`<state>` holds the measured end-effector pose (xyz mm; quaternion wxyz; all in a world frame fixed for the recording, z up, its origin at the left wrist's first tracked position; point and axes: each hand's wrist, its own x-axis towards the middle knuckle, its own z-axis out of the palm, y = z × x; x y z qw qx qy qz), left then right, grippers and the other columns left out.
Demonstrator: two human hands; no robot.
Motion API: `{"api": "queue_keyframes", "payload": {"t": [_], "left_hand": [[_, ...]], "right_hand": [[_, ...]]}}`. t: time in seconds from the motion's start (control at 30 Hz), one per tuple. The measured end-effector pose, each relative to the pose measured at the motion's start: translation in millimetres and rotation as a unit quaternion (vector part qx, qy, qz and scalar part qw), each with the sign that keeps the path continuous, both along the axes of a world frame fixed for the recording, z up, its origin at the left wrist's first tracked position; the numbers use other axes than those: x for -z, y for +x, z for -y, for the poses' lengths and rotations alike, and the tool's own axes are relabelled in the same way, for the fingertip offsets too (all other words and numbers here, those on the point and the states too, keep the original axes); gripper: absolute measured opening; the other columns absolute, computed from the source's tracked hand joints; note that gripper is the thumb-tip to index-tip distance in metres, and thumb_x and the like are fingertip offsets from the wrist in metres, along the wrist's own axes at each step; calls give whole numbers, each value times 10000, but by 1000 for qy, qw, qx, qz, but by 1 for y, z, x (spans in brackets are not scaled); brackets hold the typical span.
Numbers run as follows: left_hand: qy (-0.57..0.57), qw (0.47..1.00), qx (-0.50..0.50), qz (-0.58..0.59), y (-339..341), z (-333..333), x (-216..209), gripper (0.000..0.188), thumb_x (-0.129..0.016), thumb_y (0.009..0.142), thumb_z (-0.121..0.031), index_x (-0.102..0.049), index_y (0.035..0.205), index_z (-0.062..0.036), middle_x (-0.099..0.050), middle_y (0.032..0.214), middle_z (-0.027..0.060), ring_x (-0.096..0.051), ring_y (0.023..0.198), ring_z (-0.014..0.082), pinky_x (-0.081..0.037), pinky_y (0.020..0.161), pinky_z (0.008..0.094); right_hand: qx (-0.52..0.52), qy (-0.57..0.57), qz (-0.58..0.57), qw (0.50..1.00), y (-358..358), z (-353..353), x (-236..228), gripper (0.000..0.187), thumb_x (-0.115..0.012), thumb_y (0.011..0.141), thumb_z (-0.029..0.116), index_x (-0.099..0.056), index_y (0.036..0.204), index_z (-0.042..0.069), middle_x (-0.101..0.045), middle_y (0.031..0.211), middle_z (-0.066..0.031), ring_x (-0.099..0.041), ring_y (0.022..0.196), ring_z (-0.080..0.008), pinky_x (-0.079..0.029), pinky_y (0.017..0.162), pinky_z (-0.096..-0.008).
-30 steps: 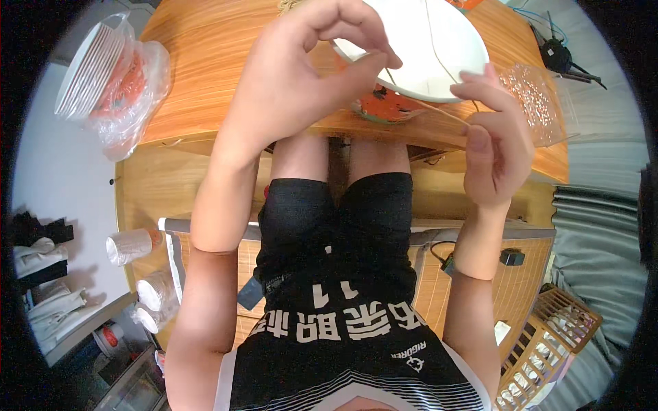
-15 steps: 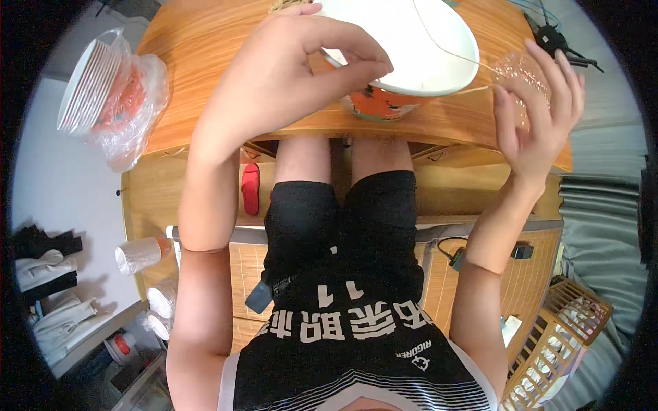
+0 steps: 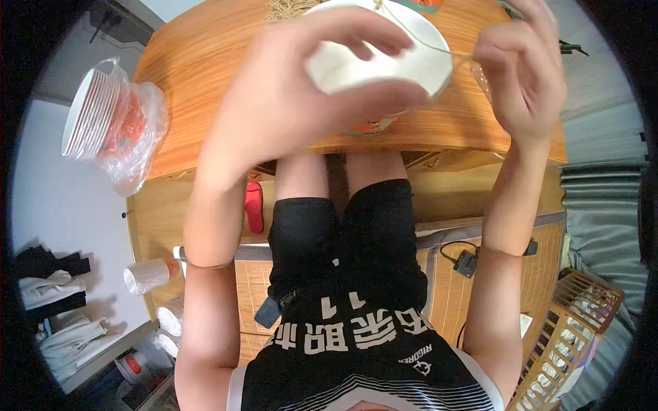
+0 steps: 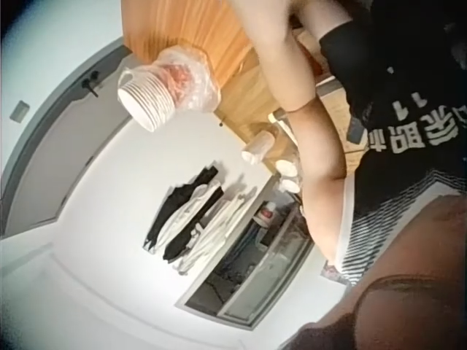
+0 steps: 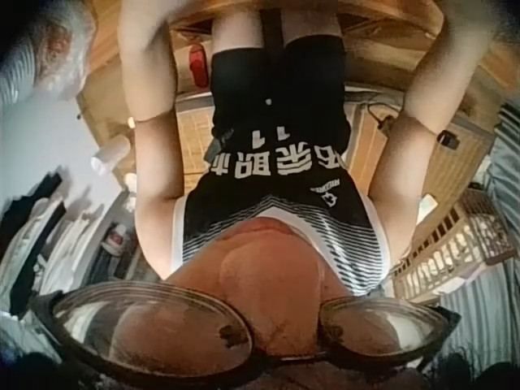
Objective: Attach a string handle to a paper bucket by threading it through pre-made holes.
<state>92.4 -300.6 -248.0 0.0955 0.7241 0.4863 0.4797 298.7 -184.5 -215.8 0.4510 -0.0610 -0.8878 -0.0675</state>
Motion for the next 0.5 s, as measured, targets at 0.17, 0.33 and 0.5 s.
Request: {"api": "queue_keyframes", "payload": {"t": [0.17, 0.33, 0.5], "left_hand": [[-86, 974, 62, 198, 25, -2, 2, 112, -686, 921, -87, -720, 987, -3, -729, 884, 60, -665, 779, 121, -536, 754, 283], [-102, 865, 180, 458, 3, 28, -8, 253, -461, 1063, -222, -597, 1092, -11, -470, 653, -35, -490, 616, 123, -514, 758, 337], [-115, 874, 163, 442, -19, 66, -11, 333, -500, 1048, -266, -603, 1062, 51, -343, 577, -75, -272, 459, 25, -240, 421, 216]], "right_hand": [[-53, -2, 10, 999, -14, -17, -9, 220, -693, 897, 306, -651, 831, 100, -636, 1301, -156, -496, 1312, -324, -320, 1135, -482], [-66, -161, -116, 978, -20, -19, 9, 292, -570, 945, 158, -646, 1207, 52, -590, 1346, -159, -495, 1314, -326, -343, 1138, -429], [-62, -239, -19, 969, -5, -21, 9, 383, -583, 915, 106, -594, 1289, 22, -597, 1322, -159, -516, 1294, -310, -372, 1130, -414]]}}
